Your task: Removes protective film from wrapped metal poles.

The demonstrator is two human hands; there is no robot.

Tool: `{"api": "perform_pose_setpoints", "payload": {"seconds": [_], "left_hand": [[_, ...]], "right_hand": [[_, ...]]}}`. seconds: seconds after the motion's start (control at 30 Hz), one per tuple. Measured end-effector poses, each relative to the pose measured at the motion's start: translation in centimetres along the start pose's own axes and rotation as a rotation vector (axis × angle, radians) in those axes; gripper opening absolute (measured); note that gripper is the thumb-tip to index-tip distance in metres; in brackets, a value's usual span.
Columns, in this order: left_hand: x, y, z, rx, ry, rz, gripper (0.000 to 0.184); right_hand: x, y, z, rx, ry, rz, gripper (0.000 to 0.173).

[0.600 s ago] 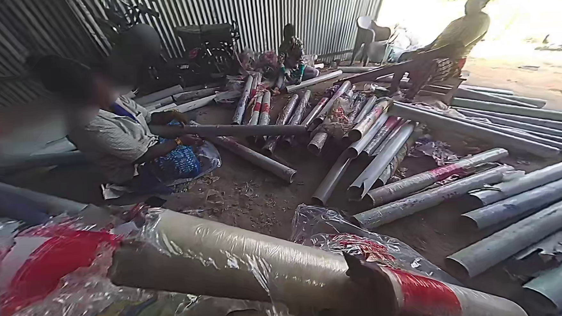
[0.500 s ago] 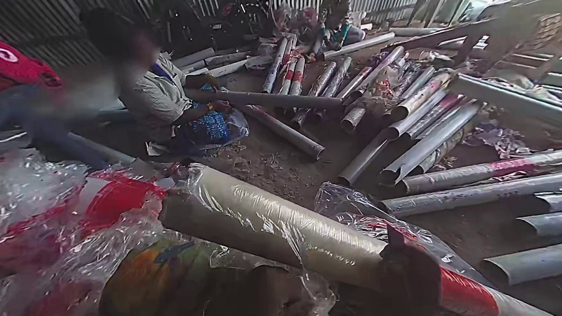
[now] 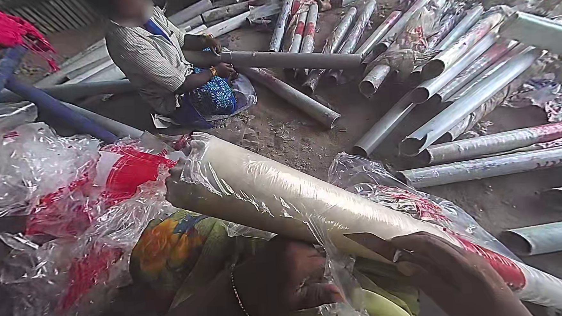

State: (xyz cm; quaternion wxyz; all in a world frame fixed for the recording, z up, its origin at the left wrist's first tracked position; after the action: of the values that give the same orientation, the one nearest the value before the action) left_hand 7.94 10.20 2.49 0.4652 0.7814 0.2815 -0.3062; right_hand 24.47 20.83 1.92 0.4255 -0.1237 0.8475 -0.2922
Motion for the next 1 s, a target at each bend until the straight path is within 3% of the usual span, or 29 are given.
{"api": "perform_pose_setpoints", "payload": {"seconds": [0.27,0.47,0.57,0.73,1.0], "left_hand": [[-0.2,0.0,-0.2,0.045,0.001,0.009,0.062],[0.2,0.0,0.0,0.08,-0.013,0.043,0.048],[0.2,0.0,0.2,0.13,0.045,0.006,0.052],[0.1,-0.5,1.0,0.106,0.073,-0.019,0.057],[0.4,-0.7,1.0,0.085,0.036,-0.013,0.06]], "right_hand": [[2.1,-1.6,-2.1,0.039,-0.051,-0.094,0.029],[6.5,-2.6,-4.1,0.277,-0.114,-0.86,0.023],[5.9,-4.3,-6.8,0.231,-0.069,-1.166,0.027],[1.8,-5.0,-8.8,-0.014,0.06,-1.022,0.028],[1.5,-0.3,-1.9,0.163,-0.246,-0.246,0.034]]}}
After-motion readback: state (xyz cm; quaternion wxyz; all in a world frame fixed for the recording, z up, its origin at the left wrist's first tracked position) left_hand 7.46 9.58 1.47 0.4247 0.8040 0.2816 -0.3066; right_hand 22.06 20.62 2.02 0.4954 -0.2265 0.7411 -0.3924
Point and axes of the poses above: each hand's wrist, its own z-axis away from the middle knuckle, its own x-axis out of the palm, y = z × x, the point moved 9 cm from there along -z, towards the middle knuckle, and after that the axes turned 12 degrees about -x, right-handed, at the moved point
